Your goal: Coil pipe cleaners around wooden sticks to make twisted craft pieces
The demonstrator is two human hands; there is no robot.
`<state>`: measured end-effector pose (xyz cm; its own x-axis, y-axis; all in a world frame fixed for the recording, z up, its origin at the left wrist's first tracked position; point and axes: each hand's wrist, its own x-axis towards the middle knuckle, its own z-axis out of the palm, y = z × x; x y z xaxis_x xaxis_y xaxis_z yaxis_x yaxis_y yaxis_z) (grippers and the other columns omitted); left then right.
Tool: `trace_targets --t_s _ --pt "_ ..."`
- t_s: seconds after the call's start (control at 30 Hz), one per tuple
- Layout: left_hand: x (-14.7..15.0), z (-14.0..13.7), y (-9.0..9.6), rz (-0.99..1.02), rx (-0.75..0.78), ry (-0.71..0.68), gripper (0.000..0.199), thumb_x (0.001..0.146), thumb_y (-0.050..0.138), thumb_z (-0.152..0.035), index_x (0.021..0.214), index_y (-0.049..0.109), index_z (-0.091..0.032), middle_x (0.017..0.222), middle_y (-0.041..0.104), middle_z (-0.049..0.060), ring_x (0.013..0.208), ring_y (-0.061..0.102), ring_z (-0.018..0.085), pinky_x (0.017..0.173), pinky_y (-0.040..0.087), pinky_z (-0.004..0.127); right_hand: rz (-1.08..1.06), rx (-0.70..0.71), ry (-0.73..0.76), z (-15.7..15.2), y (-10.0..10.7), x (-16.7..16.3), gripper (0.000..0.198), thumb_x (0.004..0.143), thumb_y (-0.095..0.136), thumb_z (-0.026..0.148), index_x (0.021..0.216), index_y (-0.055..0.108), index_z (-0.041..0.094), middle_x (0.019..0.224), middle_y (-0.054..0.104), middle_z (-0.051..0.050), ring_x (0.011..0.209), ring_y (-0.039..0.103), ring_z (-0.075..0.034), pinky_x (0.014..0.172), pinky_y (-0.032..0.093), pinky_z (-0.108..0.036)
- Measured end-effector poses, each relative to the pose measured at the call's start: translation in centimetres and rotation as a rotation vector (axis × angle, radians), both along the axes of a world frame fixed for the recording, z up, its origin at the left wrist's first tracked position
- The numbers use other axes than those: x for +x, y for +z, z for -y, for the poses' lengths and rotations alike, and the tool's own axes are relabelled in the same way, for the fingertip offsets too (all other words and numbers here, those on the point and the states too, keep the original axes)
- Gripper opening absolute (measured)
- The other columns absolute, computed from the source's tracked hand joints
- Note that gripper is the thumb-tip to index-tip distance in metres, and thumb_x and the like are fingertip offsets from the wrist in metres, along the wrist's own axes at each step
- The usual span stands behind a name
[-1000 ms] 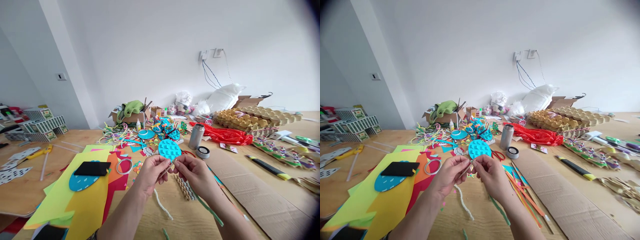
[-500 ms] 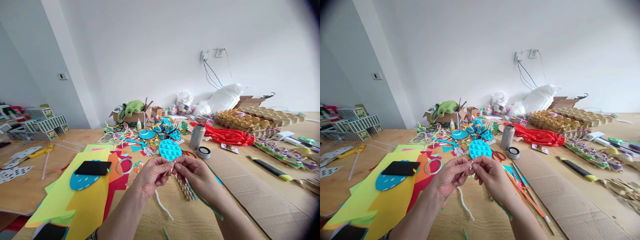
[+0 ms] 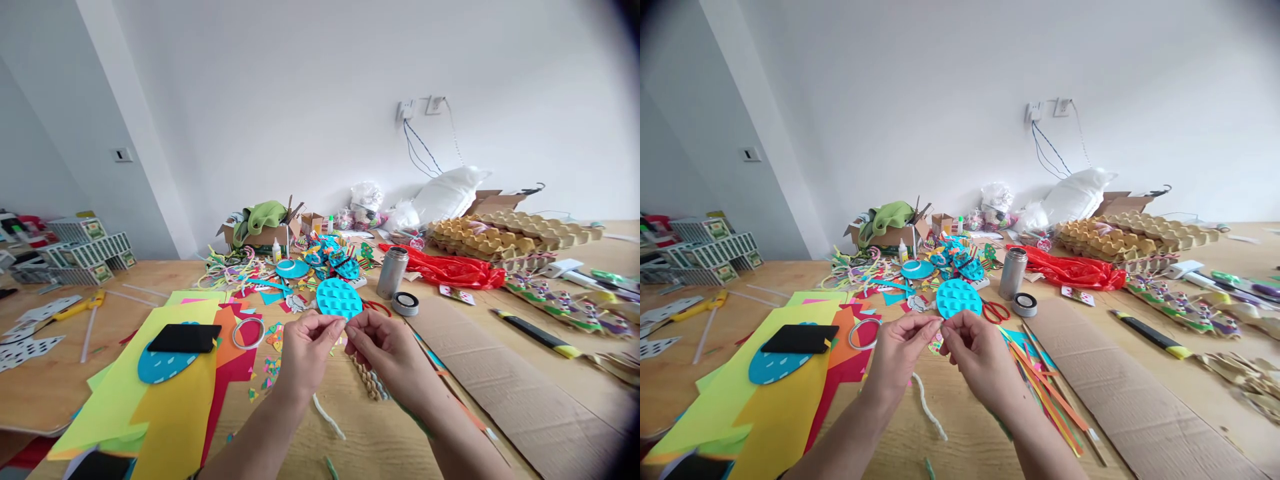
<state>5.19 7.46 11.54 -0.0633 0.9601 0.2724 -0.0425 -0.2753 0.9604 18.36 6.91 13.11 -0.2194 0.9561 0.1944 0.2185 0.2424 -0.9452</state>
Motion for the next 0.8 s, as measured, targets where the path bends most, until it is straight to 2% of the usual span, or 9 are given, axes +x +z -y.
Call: trace_targets --t_s 0.1,0.17,0.27,0.4,0.53,0.8 --pt "0.2 0.1 -0.3 -0.132 0.141 0.129 0.017 0.075 0.063 -0.032 0.078 0.074 -0.02 0.069 0.058 0.004 0.062 0.052 0.014 0.056 0.04 0.023 0.003 0.003 -0.031 0.1 -0.1 -0.2 0.021 0.083 0.052 0.036 0.072 0.051 0.018 0.061 0.059 -0.001 0.051 0.049 -0.011 0.046 0.037 -0.022" --pt "0.1 -0.1 -0.4 -0.148 0.148 0.128 0.017 0.075 0.062 -0.032 0.079 0.074 -0.02 0.069 0.058 0.004 0.062 0.052 0.014 0.056 0.04 0.023 -0.02 -0.024 -0.031 0.1 -0.1 -0.3 0.024 0.082 0.053 0.039 0.071 0.051 0.018 0.061 0.058 -0.001 0.05 0.049 -0.011 0.045 0.038 -0.022" --pt "-0.2 -0.6 -0.3 -0.062 0.027 -0.001 0.016 0.071 0.066 -0.031 0.077 0.074 -0.019 0.065 0.058 0.003 0.058 0.05 0.013 0.054 0.038 0.023 -0.065 -0.074 -0.018 0.1 0.0 -0.3 0.029 0.081 0.053 0.045 0.071 0.051 0.018 0.059 0.057 0.0 0.048 0.047 -0.011 0.043 0.036 -0.021" --pt "-0.7 -0.9 0.0 0.072 -0.161 -0.147 0.023 0.067 0.069 -0.034 0.082 0.074 -0.017 0.054 0.053 -0.001 0.047 0.037 0.007 0.045 0.029 0.02 -0.091 -0.092 0.0 -0.2 -0.1 -0.1 0.033 0.08 0.053 0.05 0.072 0.051 0.017 0.058 0.056 0.001 0.047 0.046 -0.01 0.043 0.036 -0.021" --pt "-0.9 -0.8 0.3 0.112 -0.228 -0.21 0.026 0.064 0.071 -0.031 0.084 0.074 -0.015 0.055 0.053 -0.001 0.048 0.038 0.006 0.044 0.027 0.019 -0.059 -0.085 -0.01 -0.3 -0.2 0.1 0.035 0.08 0.053 0.051 0.071 0.051 0.017 0.059 0.055 0.001 0.047 0.044 -0.01 0.043 0.034 -0.021" --pt "-0.4 -0.7 0.1 0.047 -0.062 -0.109 0.018 0.069 0.066 -0.026 0.082 0.075 -0.017 0.061 0.055 0.002 0.053 0.043 0.009 0.047 0.032 0.02 0.008 -0.032 -0.051 -0.5 -0.1 0.1 0.042 0.077 0.053 0.058 0.072 0.054 0.017 0.054 0.048 0.002 0.047 0.04 -0.01 0.043 0.028 -0.022"
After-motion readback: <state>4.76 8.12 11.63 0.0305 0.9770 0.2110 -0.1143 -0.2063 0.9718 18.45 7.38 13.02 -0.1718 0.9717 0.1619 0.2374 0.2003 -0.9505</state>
